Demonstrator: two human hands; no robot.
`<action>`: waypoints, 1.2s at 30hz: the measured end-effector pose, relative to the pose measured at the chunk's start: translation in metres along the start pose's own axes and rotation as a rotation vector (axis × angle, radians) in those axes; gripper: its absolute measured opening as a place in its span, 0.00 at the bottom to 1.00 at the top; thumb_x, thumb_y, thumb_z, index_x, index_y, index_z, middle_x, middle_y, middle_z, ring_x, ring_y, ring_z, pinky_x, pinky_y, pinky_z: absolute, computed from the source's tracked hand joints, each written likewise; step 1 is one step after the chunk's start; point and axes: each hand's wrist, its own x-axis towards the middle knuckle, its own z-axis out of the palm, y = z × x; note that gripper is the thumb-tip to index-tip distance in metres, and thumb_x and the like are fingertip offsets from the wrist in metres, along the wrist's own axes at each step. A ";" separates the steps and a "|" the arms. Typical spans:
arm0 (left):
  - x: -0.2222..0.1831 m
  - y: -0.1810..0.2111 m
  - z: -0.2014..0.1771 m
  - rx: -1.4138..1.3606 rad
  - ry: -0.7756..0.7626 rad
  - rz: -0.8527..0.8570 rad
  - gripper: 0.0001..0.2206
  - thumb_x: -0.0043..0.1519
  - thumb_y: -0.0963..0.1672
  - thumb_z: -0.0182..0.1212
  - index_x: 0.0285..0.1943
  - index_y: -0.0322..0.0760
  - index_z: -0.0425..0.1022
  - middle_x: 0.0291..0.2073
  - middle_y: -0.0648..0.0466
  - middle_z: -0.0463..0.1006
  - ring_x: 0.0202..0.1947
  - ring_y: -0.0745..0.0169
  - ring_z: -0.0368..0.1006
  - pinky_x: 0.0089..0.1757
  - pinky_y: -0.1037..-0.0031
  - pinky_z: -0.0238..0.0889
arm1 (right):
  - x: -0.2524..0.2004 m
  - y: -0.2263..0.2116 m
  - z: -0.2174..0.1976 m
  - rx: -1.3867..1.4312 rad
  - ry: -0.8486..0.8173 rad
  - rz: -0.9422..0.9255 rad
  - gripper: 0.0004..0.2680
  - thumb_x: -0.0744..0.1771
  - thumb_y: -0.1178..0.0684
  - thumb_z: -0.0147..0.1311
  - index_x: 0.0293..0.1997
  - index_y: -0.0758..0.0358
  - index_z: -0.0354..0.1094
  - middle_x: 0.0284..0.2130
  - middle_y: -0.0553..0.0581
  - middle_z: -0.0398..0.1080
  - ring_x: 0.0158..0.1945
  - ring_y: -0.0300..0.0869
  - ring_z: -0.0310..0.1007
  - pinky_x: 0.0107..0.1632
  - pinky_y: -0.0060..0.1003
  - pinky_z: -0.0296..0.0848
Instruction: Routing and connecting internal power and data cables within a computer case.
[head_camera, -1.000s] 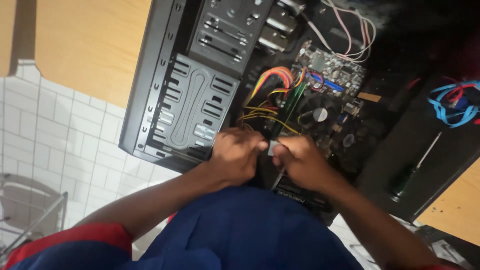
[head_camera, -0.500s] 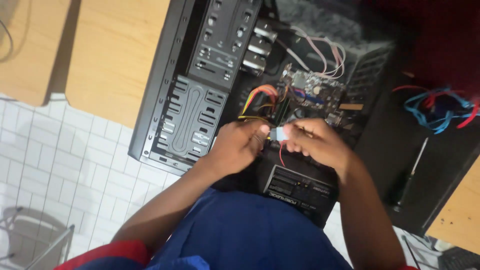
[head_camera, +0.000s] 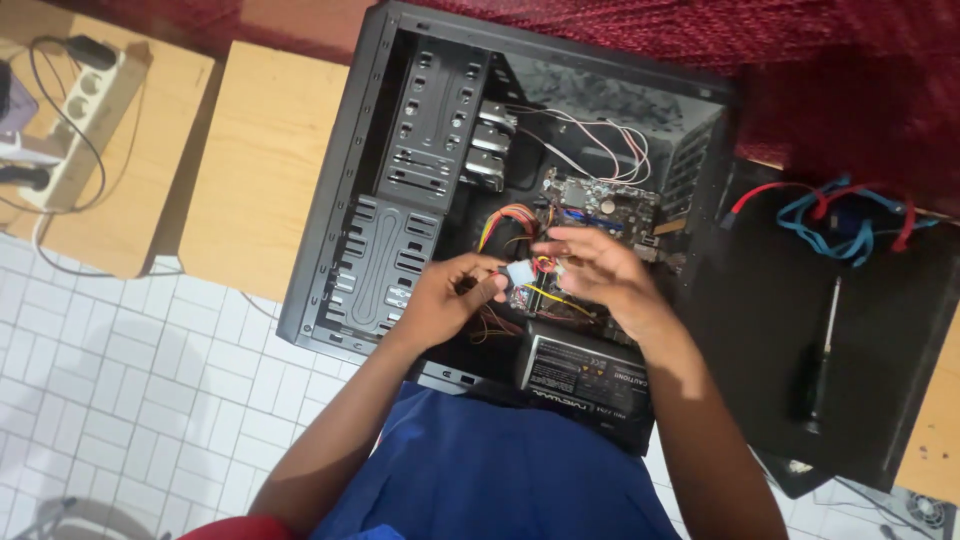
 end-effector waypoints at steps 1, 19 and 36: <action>-0.002 0.001 0.000 0.003 -0.006 0.004 0.10 0.62 0.39 0.66 0.51 0.30 0.81 0.23 0.50 0.82 0.23 0.69 0.71 0.30 0.78 0.63 | 0.000 -0.003 0.004 0.001 0.005 -0.006 0.28 0.60 0.52 0.66 0.66 0.69 0.64 0.54 0.69 0.73 0.53 0.49 0.76 0.54 0.41 0.75; -0.002 -0.004 -0.009 -0.060 -0.064 0.009 0.06 0.64 0.39 0.64 0.46 0.27 0.80 0.21 0.48 0.80 0.23 0.68 0.68 0.33 0.76 0.62 | 0.021 0.049 -0.012 -0.112 -0.116 -0.066 0.21 0.60 0.59 0.70 0.57 0.71 0.69 0.38 0.60 0.77 0.33 0.38 0.76 0.35 0.26 0.74; 0.007 -0.025 -0.007 -0.205 0.161 -0.028 0.05 0.63 0.38 0.64 0.45 0.28 0.81 0.17 0.48 0.77 0.20 0.72 0.68 0.29 0.83 0.62 | 0.023 0.018 -0.018 -0.400 0.735 -0.405 0.08 0.63 0.64 0.67 0.37 0.53 0.78 0.33 0.48 0.81 0.36 0.30 0.79 0.38 0.20 0.72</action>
